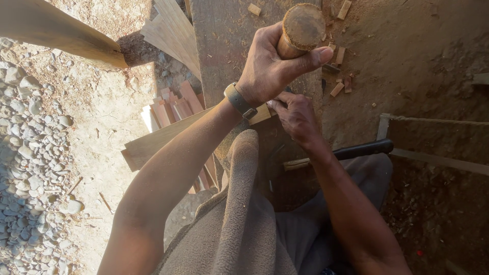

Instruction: Using a hammer and a wooden block to shape and join wooden planks.

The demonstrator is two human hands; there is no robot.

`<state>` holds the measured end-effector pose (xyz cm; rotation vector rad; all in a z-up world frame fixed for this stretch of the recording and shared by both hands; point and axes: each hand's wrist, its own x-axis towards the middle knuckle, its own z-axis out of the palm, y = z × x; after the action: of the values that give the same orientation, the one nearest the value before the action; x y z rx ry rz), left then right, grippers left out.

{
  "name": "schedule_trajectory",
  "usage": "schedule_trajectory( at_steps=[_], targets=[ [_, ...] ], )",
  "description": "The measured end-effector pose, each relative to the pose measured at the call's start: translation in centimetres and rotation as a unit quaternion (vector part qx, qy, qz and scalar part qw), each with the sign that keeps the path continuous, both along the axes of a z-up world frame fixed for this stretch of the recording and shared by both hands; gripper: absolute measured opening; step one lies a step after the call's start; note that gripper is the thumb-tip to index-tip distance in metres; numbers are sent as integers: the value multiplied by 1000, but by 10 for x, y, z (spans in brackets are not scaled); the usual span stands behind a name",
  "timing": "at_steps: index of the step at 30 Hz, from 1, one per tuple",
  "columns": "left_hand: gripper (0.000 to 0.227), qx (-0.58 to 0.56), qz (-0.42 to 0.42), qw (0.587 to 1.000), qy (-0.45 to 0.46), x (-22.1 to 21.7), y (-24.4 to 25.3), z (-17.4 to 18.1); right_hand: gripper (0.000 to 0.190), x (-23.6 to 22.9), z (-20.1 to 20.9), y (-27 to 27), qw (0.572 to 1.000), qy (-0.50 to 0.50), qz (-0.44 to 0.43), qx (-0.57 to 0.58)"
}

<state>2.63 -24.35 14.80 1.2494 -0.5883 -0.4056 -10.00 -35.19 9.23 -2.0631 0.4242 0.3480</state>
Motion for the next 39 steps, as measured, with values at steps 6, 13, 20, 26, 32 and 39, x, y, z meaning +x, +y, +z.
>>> schedule_trajectory(
  at_steps=[6, 13, 20, 26, 32, 39],
  targets=[
    [28, 25, 19, 999, -30, 1, 0, -1, 18, -5, 13, 0, 999, -31, 11, 0],
    [25, 28, 62, 997, -25, -5, 9, -12, 28, -99, 41, -27, 976, -66, 157, -136],
    [22, 22, 108, 994, 24, -15, 4, -8, 23, -190, -54, -66, 802, -206, 369, -423],
    [19, 37, 92, 995, 12, -25, 4, -22, 16, -201, -99, -93, 827, -196, 323, -416],
    [21, 82, 52, 995, -34, -31, 8, -10, 70, -233, -32, -102, 910, -9, 285, -299],
    [18, 55, 18, 998, -18, -36, 8, -4, 38, -276, -50, -140, 935, 48, 184, -300]
  ],
)
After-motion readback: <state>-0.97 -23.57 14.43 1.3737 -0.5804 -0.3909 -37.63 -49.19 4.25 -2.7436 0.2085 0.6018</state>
